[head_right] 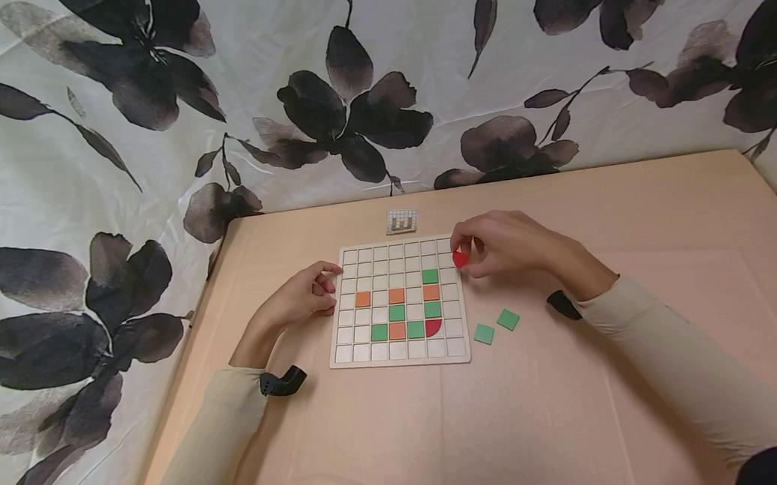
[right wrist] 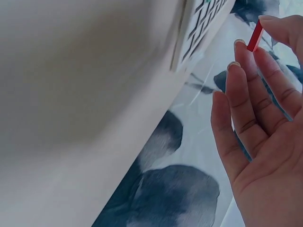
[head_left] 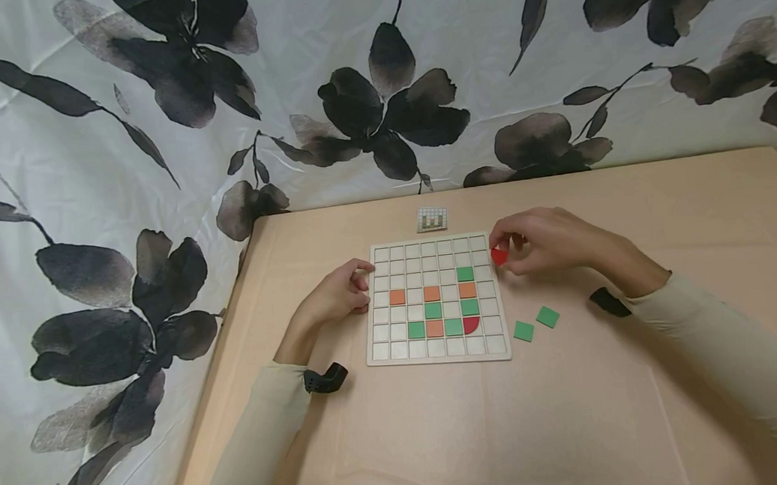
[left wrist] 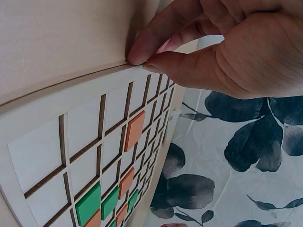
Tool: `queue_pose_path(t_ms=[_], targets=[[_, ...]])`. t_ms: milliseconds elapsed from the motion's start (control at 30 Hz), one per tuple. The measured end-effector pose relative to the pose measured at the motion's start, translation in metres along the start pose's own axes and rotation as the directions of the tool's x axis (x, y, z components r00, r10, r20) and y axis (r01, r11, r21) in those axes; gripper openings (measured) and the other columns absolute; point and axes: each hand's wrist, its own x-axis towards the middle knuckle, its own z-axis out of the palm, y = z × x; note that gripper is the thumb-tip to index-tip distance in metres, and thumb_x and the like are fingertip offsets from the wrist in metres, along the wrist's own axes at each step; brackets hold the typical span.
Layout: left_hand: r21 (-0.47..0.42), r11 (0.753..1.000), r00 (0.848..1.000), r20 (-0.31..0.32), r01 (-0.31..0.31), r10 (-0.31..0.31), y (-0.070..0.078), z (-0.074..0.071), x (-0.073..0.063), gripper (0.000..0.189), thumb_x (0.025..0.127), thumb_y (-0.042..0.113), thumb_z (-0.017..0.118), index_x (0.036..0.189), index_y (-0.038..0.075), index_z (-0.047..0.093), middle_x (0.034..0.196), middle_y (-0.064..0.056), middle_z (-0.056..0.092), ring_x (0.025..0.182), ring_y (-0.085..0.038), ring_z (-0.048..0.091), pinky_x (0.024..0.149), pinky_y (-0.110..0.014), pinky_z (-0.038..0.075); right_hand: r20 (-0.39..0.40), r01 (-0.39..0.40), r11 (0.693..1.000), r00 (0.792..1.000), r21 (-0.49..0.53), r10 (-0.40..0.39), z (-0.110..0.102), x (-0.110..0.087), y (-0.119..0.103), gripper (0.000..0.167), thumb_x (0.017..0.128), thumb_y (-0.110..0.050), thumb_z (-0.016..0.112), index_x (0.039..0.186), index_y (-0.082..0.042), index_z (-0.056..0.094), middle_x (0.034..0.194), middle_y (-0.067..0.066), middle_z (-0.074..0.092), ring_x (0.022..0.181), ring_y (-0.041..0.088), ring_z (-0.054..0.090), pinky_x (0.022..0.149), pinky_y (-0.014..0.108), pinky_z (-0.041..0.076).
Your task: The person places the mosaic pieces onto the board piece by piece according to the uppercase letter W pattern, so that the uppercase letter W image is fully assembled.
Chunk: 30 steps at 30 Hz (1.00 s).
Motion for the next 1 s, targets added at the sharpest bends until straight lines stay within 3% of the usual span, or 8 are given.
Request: queue_pose_path(t_ms=[300,500,1000], targets=[[-0.004,1.000,1.000,0.005,0.002,-0.002,-0.002,0.000,-0.001,0.055,0.090,-0.013,0.060,0.141,0.003,0.047,0.098,-0.014,0.050,0.078,-0.019,0.054,0.068,-0.028,0.055,0.033,0.108,0.991,0.993,0.076,-0.110,0.009,0.018,-0.020,0.028,0.080,-0.024,0.082,0.107,-0.023,0.072,0.095,-0.011,0.069,0.081,0.013,0.059,0.069,0.029,0.051],[-0.003,1.000,1.000,0.007,-0.006,0.006,-0.003,0.000,-0.001,0.055,0.090,-0.014,0.060,0.141,0.002,0.047,0.099,-0.015,0.050,0.078,-0.020,0.054,0.069,-0.028,0.055,0.064,0.136,0.981,0.987,0.139,-0.146,0.015,0.027,-0.037,0.030,0.081,-0.025,0.082,0.109,-0.022,0.073,0.093,-0.012,0.069,0.082,0.014,0.060,0.071,0.030,0.052],[0.008,1.000,1.000,0.012,-0.004,0.004,-0.001,-0.002,-0.003,0.055,0.091,-0.013,0.060,0.141,0.002,0.047,0.098,-0.014,0.050,0.077,-0.020,0.055,0.068,-0.029,0.055,0.132,0.232,0.957,0.957,0.177,-0.257,0.037,0.053,-0.067,0.029,0.084,-0.031,0.081,0.110,-0.026,0.071,0.091,-0.011,0.068,0.084,0.014,0.061,0.071,0.030,0.050]])
